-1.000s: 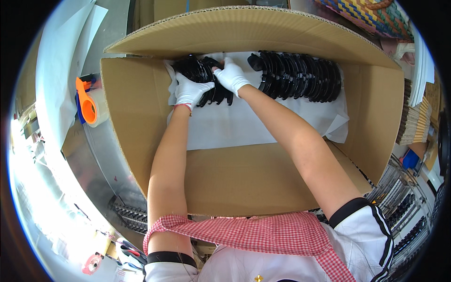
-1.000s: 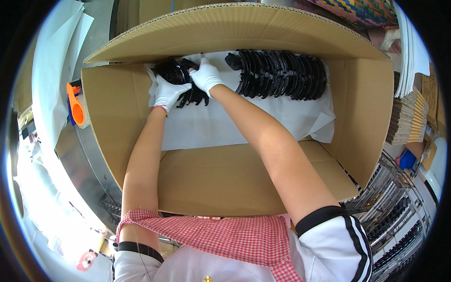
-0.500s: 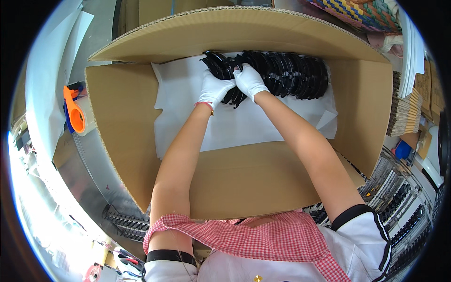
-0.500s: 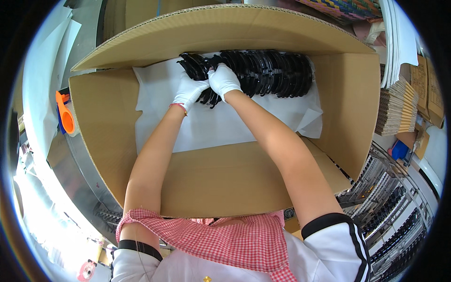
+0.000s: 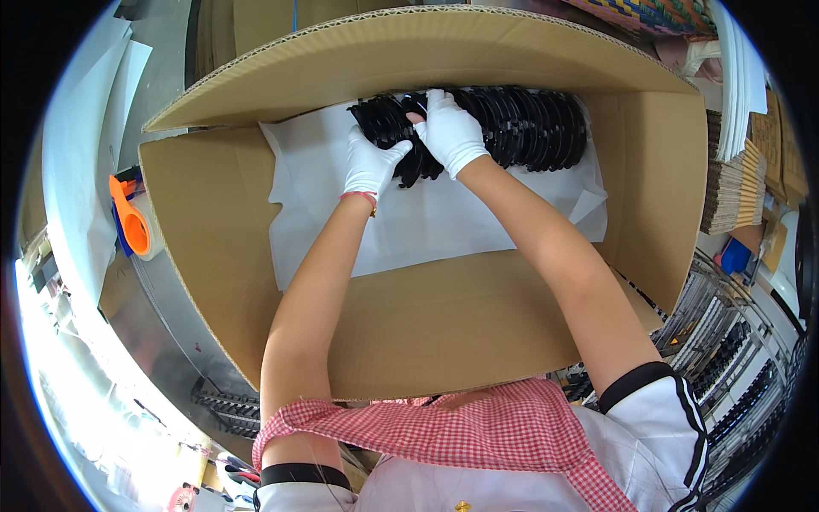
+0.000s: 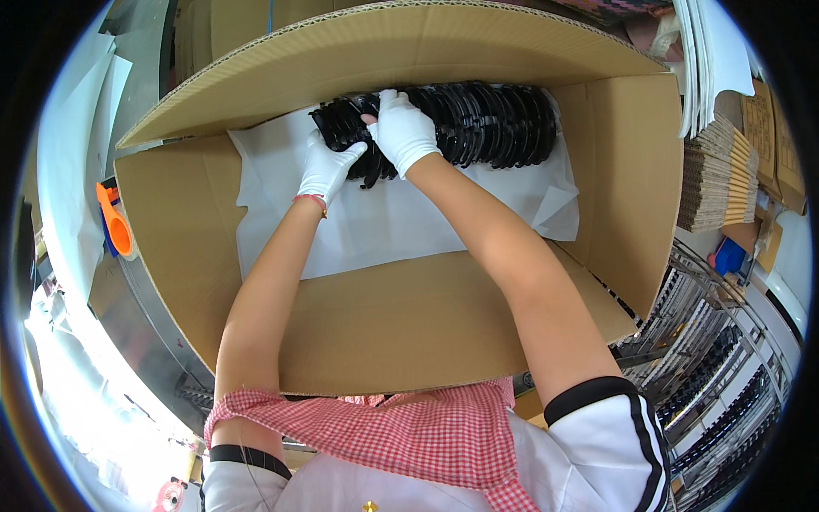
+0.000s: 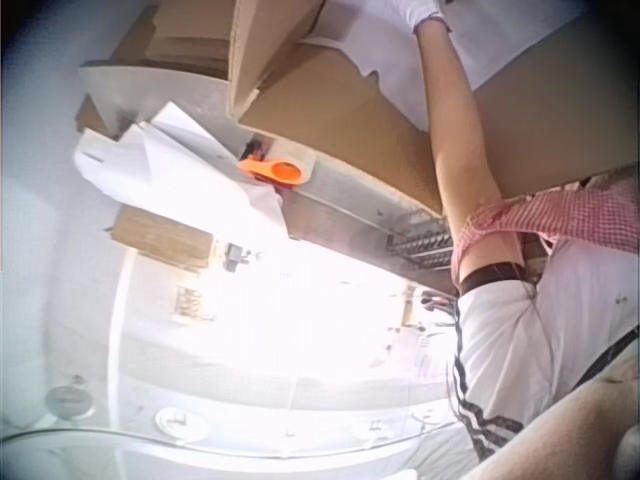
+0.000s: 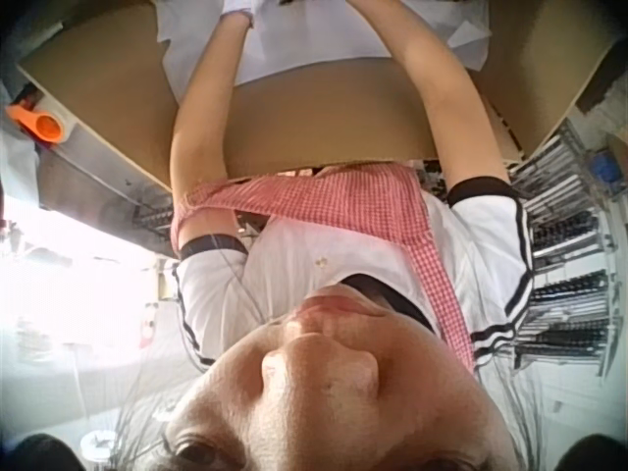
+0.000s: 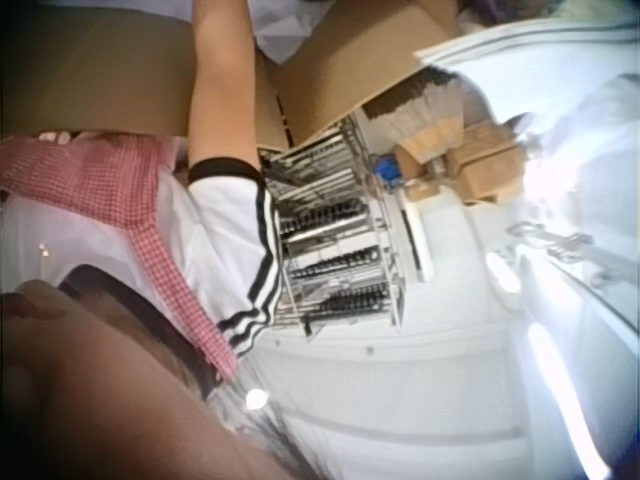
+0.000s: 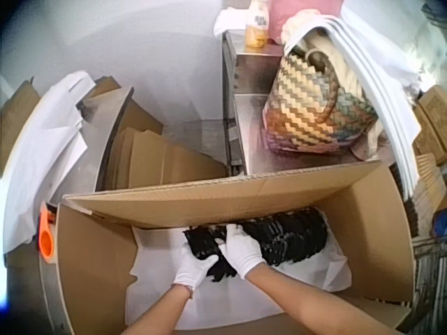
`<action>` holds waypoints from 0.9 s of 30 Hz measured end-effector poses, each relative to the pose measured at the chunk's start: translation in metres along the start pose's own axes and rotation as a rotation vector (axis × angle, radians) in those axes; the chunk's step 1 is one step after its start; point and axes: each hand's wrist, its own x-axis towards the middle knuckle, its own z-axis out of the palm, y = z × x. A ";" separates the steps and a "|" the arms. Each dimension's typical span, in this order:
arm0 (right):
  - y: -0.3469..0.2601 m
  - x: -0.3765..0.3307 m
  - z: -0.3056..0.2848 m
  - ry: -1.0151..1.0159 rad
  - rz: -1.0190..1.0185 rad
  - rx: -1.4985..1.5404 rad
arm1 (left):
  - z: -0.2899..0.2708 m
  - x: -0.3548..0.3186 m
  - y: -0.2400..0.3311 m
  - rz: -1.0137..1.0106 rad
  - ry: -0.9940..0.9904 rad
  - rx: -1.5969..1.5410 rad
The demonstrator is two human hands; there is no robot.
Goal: The person repeatedly picks up black plastic hangers from a cardboard box and places them onto a metal rack. They then carry the loaded rack to a larger rack unit and return to continue the process.
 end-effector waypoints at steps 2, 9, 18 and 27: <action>0.002 -0.002 -0.001 -0.028 -0.032 -0.072 | 0.000 -0.006 0.003 0.035 0.014 0.083; 0.037 -0.006 -0.027 -0.100 -0.013 0.053 | 0.018 -0.024 0.006 0.229 0.299 0.432; 0.045 0.007 -0.009 -0.113 -0.016 0.423 | 0.042 -0.037 0.014 0.634 -0.035 0.871; 0.058 0.013 -0.011 -0.015 -0.021 0.219 | 0.036 -0.031 0.006 0.860 -0.146 0.927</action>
